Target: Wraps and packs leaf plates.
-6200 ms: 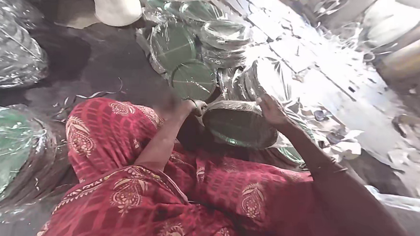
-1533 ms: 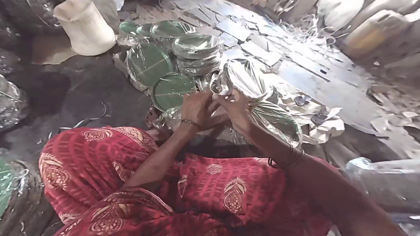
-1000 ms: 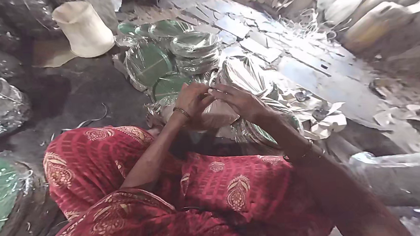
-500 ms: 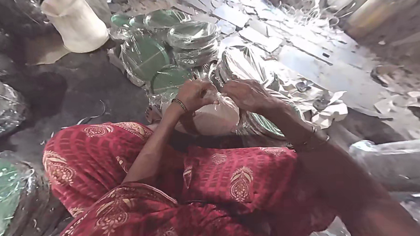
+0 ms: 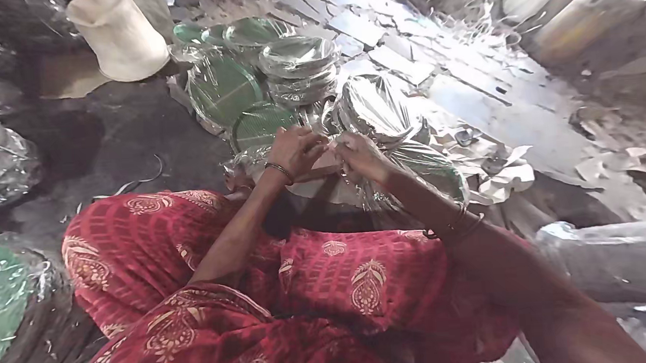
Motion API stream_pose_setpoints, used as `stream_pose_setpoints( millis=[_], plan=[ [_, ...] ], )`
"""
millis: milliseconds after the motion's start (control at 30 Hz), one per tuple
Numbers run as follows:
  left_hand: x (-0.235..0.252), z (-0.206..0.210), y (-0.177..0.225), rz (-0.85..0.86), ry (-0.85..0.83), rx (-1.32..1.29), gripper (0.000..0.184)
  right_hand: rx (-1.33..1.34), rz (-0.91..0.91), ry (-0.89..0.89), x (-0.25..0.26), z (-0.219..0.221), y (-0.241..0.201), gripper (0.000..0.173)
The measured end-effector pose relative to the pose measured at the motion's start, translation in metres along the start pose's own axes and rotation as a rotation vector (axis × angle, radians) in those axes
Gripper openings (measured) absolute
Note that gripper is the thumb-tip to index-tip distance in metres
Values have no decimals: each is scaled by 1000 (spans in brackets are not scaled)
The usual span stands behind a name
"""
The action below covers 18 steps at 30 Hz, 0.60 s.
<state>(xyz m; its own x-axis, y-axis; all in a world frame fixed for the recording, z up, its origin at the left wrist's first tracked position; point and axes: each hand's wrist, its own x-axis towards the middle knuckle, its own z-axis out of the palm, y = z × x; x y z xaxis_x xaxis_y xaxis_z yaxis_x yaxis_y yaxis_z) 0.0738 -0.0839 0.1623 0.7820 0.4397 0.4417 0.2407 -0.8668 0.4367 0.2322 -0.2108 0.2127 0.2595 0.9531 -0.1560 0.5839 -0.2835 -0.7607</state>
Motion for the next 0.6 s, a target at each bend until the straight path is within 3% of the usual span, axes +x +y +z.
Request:
stream_pose_setpoints(
  millis=[233, 400, 600],
  plan=[
    [-1, -1, 3, -21, -42, -77, 33, -267, -428, 154, 8, -8, 6, 15],
    [-2, -7, 3, -68, 1, -244, 33, -339, -588, 248, 0, -13, -4, 15],
    [-1, -13, 3, -60, 47, -249, 29, -447, -722, 364, 7, -20, 1, 14]
  ],
)
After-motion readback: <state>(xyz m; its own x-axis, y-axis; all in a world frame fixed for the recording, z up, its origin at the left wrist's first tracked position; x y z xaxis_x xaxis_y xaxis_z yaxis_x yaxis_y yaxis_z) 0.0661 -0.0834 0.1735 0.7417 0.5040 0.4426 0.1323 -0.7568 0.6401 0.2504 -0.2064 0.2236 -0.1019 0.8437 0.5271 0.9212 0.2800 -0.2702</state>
